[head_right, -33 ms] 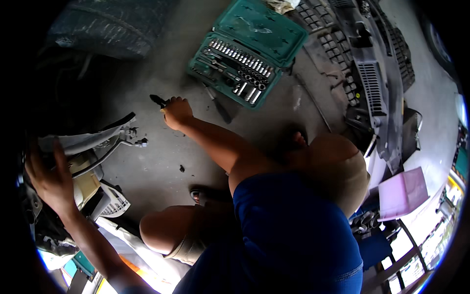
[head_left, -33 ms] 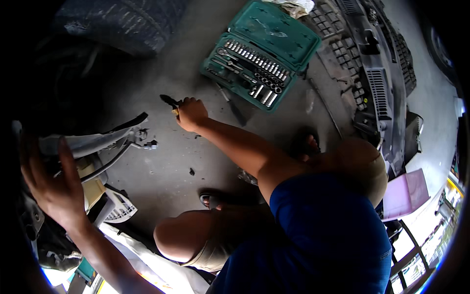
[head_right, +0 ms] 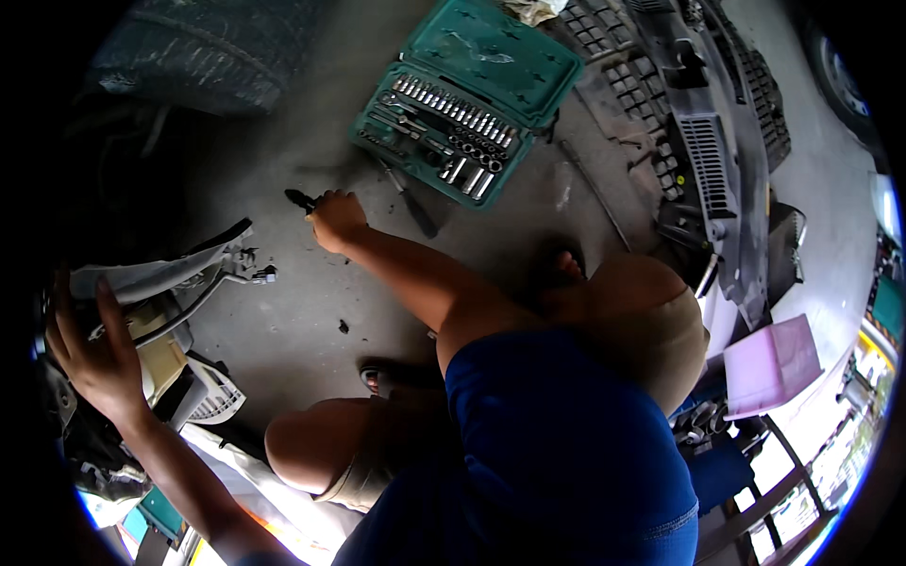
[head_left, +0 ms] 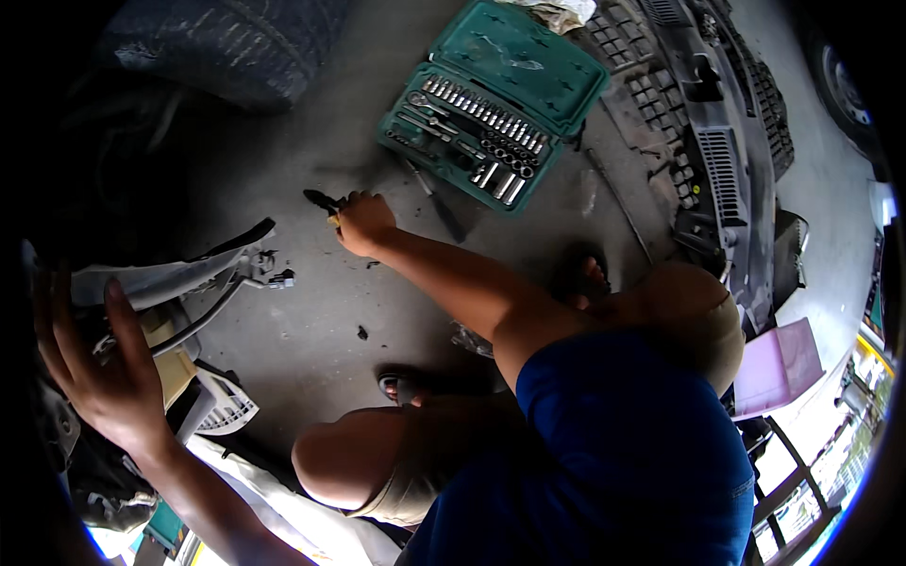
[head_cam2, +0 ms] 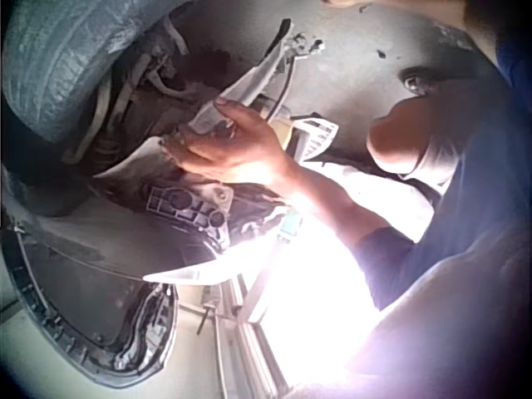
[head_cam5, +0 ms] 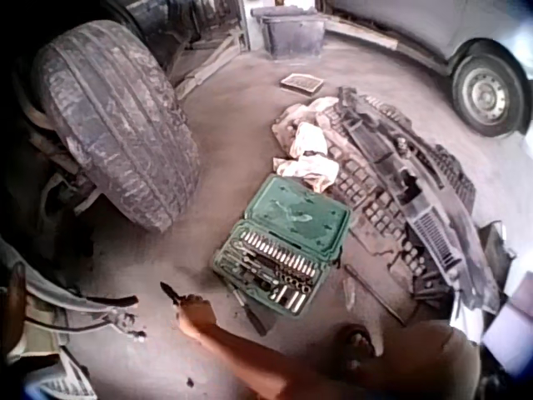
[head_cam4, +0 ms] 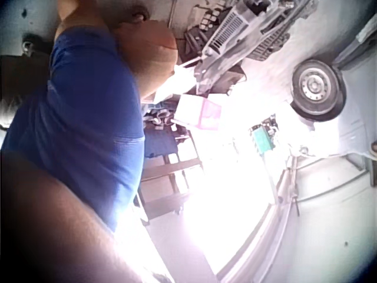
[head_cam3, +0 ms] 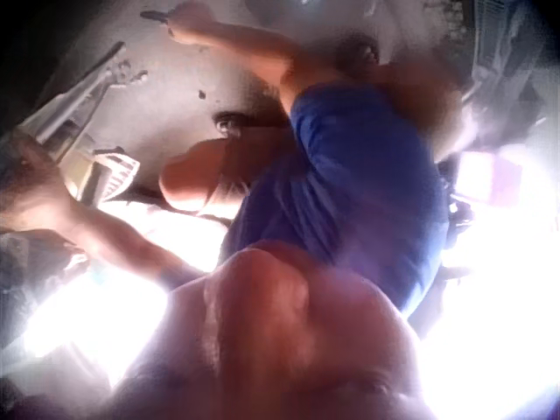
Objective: The person removes fasteners and cuts a plastic component in a car's wheel well area using a socket wrench, pliers, and scissors.
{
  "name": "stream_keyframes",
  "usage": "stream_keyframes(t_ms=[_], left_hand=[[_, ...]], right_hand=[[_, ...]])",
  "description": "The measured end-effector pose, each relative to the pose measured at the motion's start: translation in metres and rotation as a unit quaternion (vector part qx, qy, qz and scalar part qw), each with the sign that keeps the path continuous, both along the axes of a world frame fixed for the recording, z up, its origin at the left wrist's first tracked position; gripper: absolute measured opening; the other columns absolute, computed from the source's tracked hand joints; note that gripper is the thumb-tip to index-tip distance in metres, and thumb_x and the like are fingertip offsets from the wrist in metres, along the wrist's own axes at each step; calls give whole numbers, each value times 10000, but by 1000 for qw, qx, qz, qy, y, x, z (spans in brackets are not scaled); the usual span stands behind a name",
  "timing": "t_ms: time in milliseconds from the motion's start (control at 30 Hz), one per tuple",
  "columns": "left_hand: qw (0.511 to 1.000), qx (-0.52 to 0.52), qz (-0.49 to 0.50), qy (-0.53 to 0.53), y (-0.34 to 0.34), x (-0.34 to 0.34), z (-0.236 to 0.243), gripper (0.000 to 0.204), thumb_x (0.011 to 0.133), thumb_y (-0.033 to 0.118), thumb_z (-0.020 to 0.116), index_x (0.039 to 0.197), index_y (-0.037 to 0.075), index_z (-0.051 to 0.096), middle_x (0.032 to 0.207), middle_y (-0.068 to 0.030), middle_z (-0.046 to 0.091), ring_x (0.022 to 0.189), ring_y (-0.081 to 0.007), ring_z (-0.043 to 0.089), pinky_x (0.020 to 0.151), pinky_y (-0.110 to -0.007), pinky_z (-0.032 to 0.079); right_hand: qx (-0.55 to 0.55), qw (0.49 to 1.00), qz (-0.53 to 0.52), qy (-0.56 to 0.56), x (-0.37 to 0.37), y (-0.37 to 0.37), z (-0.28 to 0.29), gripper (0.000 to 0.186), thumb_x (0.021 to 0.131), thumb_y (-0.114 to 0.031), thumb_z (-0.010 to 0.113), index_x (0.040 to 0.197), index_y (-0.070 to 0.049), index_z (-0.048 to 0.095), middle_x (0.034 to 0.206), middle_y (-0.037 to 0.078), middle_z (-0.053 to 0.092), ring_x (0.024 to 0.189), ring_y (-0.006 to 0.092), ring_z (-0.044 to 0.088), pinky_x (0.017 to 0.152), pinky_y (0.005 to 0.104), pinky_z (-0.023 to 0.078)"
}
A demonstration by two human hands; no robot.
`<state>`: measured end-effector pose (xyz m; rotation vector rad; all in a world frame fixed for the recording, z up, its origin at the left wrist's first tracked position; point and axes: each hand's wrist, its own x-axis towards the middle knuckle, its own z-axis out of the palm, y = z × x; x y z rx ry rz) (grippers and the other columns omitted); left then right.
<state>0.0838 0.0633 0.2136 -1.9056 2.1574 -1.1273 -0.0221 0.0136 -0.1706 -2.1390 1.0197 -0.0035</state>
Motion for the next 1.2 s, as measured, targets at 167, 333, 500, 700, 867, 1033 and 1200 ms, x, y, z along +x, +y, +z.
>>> stream_keyframes(t_ms=[167,333,500,700,867,1033,1200], left_hand=[[973,117,-170,107,-6,-26,-54,282,886,96,673,1155,12,660,1165,-165,654,1096,-322,634,909,-427,550],[943,196,-176,204,-18,-56,-79,221,803,117,718,984,-4,674,938,-123,671,825,-298,666,817,-423,551],[905,272,-171,280,-15,-72,-98,203,832,166,684,951,3,664,893,-117,660,783,-282,653,754,-411,550],[788,416,-85,446,47,-119,-102,169,833,111,654,956,-5,665,908,-166,685,809,-346,669,755,-416,541],[672,511,-34,536,92,-180,-36,188,861,115,636,1003,-2,671,945,-188,683,856,-378,667,771,-418,533],[643,552,-15,531,135,-198,75,165,879,116,623,1000,14,669,920,-163,684,827,-336,674,733,-406,536],[558,614,91,551,172,-136,141,205,949,177,614,1031,-6,657,884,-99,700,809,-196,677,760,-330,549]], right_hand=[[-53,998,29,36,-16,-3,-15,199,828,-178,601,926,-51,718,1032,141,659,999,290,627,811,419,510],[-23,1000,17,-2,-1,-14,24,172,799,-118,603,908,-55,721,997,155,676,949,301,663,773,409,540],[12,999,-39,14,-7,11,43,224,822,-146,574,986,-102,720,1015,105,708,1015,280,653,873,453,467],[227,961,-144,63,-59,86,80,287,831,-151,533,1091,-116,651,1073,122,660,1007,284,644,955,509,360],[393,868,-294,69,-125,116,137,294,884,-137,496,1147,-65,604,1111,167,624,1075,354,622,882,539,489],[338,845,-413,23,-183,112,273,356,802,-46,623,1155,-46,579,1195,202,554,1047,410,623,844,485,535],[342,792,-506,5,-298,126,392,513,802,-13,547,1290,-170,565,1265,157,588,1102,364,615,914,450,511]])
